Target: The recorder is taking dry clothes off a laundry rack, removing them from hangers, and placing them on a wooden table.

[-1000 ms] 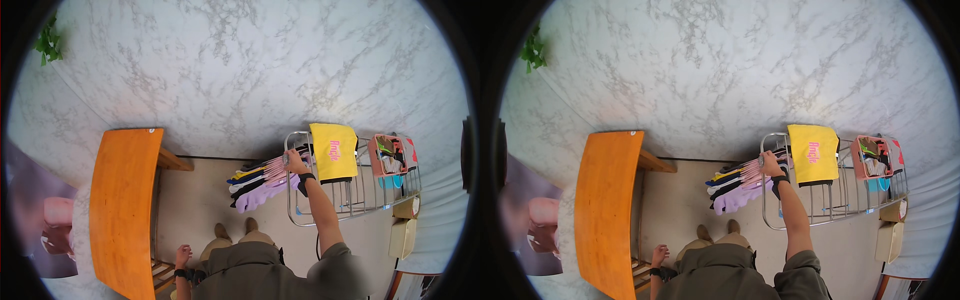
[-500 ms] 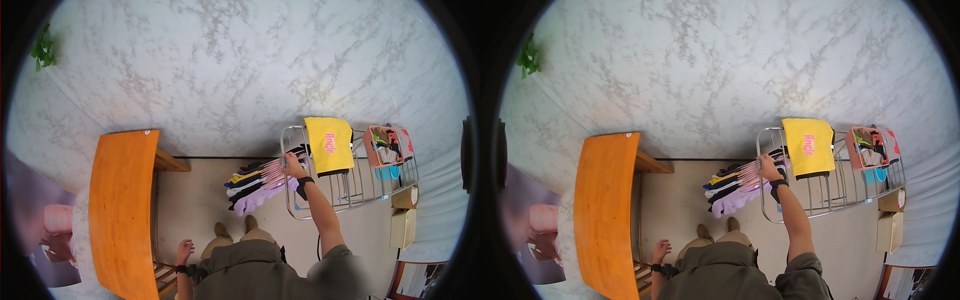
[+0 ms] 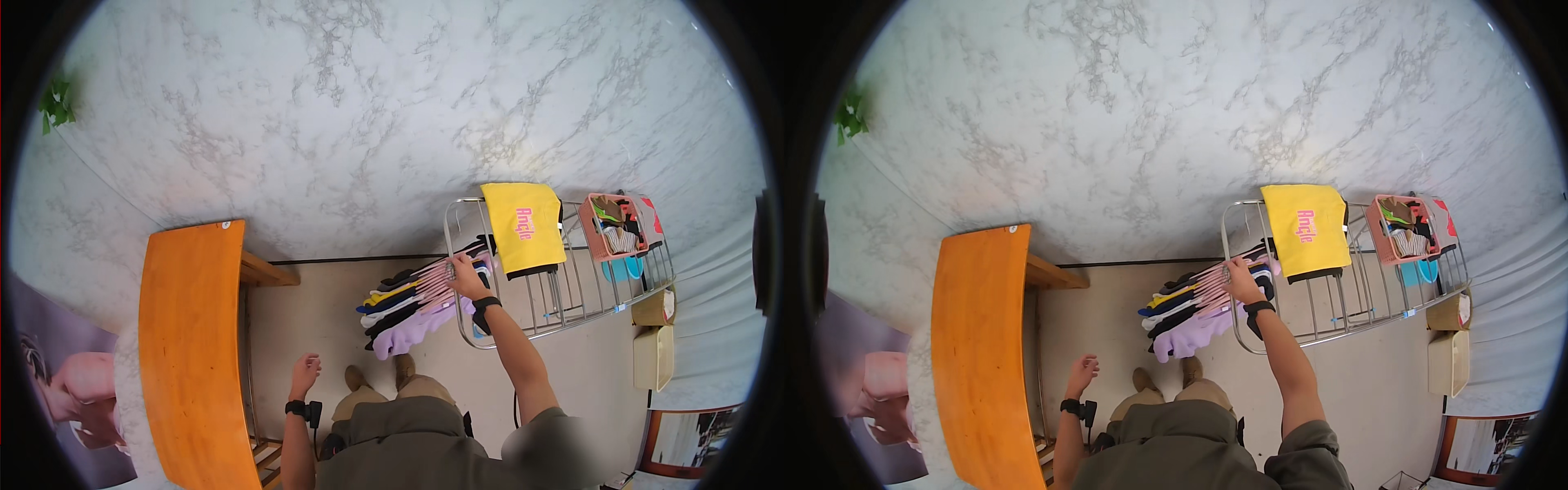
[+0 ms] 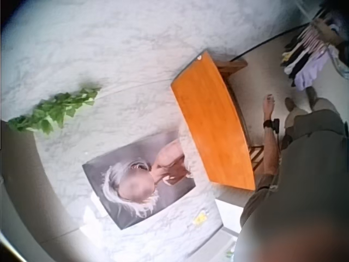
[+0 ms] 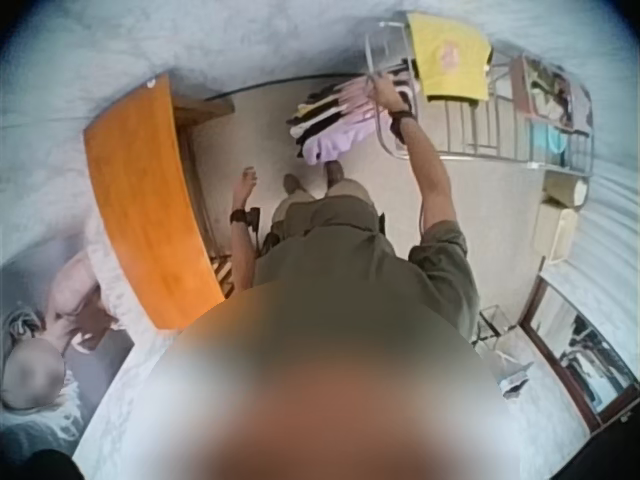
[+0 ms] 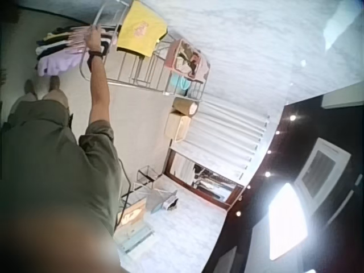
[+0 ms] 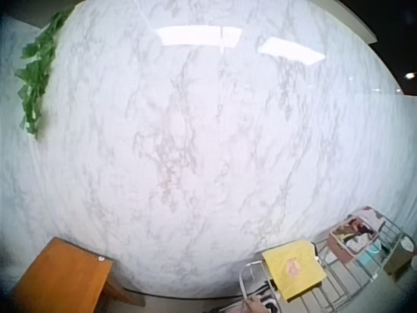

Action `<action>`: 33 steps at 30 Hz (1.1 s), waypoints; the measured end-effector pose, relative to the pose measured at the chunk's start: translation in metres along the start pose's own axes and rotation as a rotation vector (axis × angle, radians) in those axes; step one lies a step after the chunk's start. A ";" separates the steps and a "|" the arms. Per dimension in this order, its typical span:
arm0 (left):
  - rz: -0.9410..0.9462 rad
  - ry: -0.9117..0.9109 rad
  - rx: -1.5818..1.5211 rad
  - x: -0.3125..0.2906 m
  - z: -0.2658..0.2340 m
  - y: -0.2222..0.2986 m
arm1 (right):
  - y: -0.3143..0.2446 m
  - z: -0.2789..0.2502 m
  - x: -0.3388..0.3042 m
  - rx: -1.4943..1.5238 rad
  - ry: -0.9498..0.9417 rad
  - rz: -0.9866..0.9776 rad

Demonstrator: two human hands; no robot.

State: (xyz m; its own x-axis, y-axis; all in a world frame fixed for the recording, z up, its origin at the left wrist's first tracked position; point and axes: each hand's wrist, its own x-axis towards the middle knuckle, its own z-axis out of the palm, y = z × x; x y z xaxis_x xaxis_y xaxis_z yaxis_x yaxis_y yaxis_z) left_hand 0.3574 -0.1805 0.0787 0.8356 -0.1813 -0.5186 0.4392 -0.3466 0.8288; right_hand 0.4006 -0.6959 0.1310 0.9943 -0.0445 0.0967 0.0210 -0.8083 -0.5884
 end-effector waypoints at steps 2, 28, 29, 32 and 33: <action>-0.002 -0.095 0.114 0.011 0.013 0.009 | -0.001 0.005 0.000 0.032 0.021 0.006; 0.657 -0.080 1.116 0.106 0.248 0.071 | 0.049 -0.026 0.057 0.294 -0.026 0.074; 0.659 -0.080 1.121 0.106 0.248 0.071 | 0.052 -0.027 0.059 0.259 -0.048 0.049; 0.642 -0.093 1.102 0.107 0.249 0.075 | 0.055 -0.030 0.063 0.192 -0.053 -0.023; 0.629 -0.107 1.110 0.107 0.249 0.076 | 0.055 -0.029 0.063 0.219 -0.052 -0.039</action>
State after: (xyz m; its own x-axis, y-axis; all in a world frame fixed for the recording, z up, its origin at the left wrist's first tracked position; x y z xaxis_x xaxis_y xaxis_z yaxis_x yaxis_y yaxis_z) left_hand 0.3982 -0.4550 0.0335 0.7448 -0.6478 -0.1600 -0.5728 -0.7438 0.3445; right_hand 0.4617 -0.7607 0.1281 0.9962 0.0185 0.0847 0.0757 -0.6617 -0.7459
